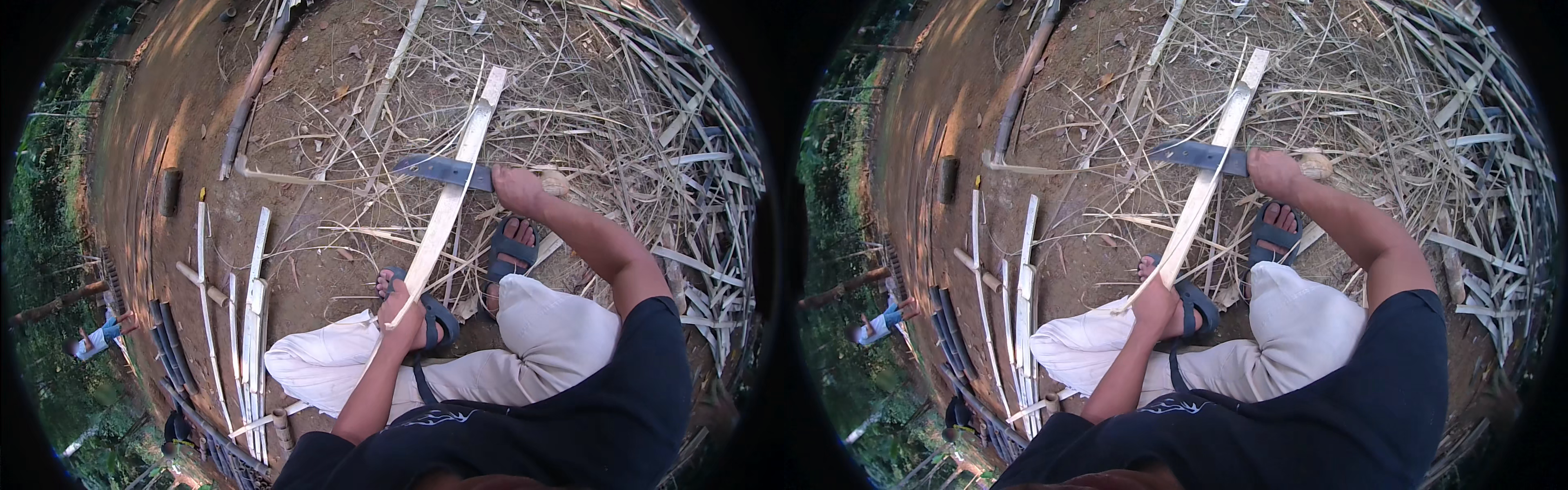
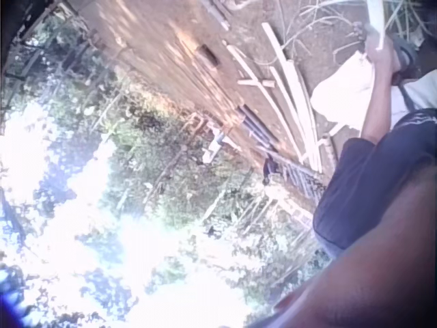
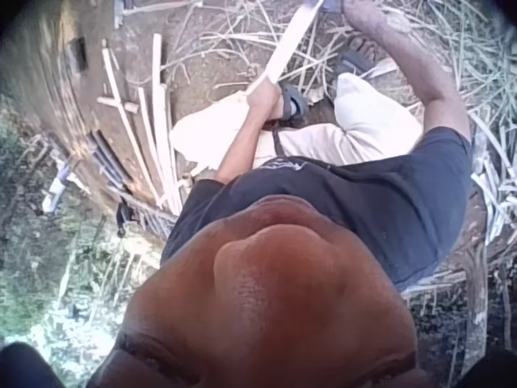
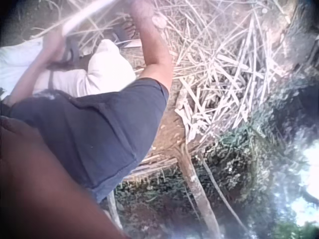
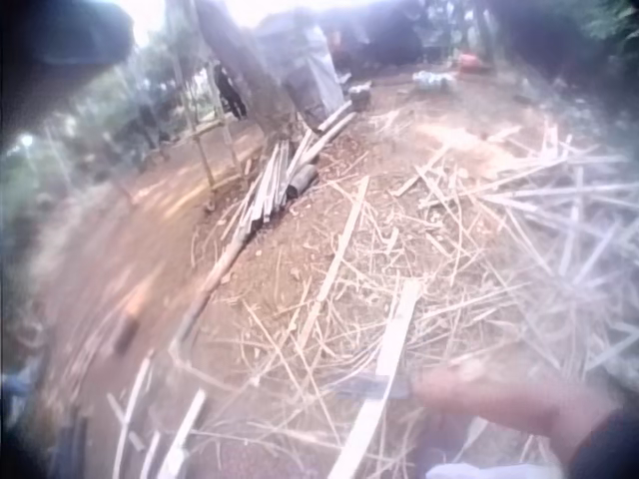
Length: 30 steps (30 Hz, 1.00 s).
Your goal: The person shaves a long strip of bamboo using a large knife while sitting on the ground, then handles a thicker piece of bamboo pole and places strips of bamboo on the ground.
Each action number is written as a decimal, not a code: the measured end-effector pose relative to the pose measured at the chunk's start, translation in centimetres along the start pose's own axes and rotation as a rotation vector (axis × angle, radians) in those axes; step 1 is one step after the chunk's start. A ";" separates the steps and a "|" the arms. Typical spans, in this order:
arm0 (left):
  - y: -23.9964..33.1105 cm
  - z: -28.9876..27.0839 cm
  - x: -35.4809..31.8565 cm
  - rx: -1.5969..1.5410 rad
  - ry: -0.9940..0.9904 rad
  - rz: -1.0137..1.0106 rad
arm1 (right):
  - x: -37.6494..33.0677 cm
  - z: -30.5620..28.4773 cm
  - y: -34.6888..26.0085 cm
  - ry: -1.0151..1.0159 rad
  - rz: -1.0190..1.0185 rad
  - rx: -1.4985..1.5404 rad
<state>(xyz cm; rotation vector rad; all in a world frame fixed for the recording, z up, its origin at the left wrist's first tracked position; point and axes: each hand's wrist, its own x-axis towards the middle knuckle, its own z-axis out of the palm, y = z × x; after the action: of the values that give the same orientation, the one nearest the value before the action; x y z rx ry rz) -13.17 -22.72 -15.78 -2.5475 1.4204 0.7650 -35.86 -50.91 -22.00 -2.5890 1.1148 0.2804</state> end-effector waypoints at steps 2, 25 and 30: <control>0.2 -0.6 -0.3 0.038 -0.002 -0.055 | -1.2 -0.8 -4.8 -0.079 -0.254 -0.042; 3.7 -0.4 0.9 0.029 -0.068 0.067 | 2.6 -5.4 13.7 0.032 0.350 -0.013; 3.4 -0.4 0.7 0.038 -0.020 0.030 | 1.6 -3.4 6.8 0.017 0.282 0.021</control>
<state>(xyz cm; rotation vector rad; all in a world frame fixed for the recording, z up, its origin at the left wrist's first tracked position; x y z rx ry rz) -15.51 -25.29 -15.33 -2.4886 1.4564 0.7593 -39.58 -57.60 -20.61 -2.4169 1.4813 0.3073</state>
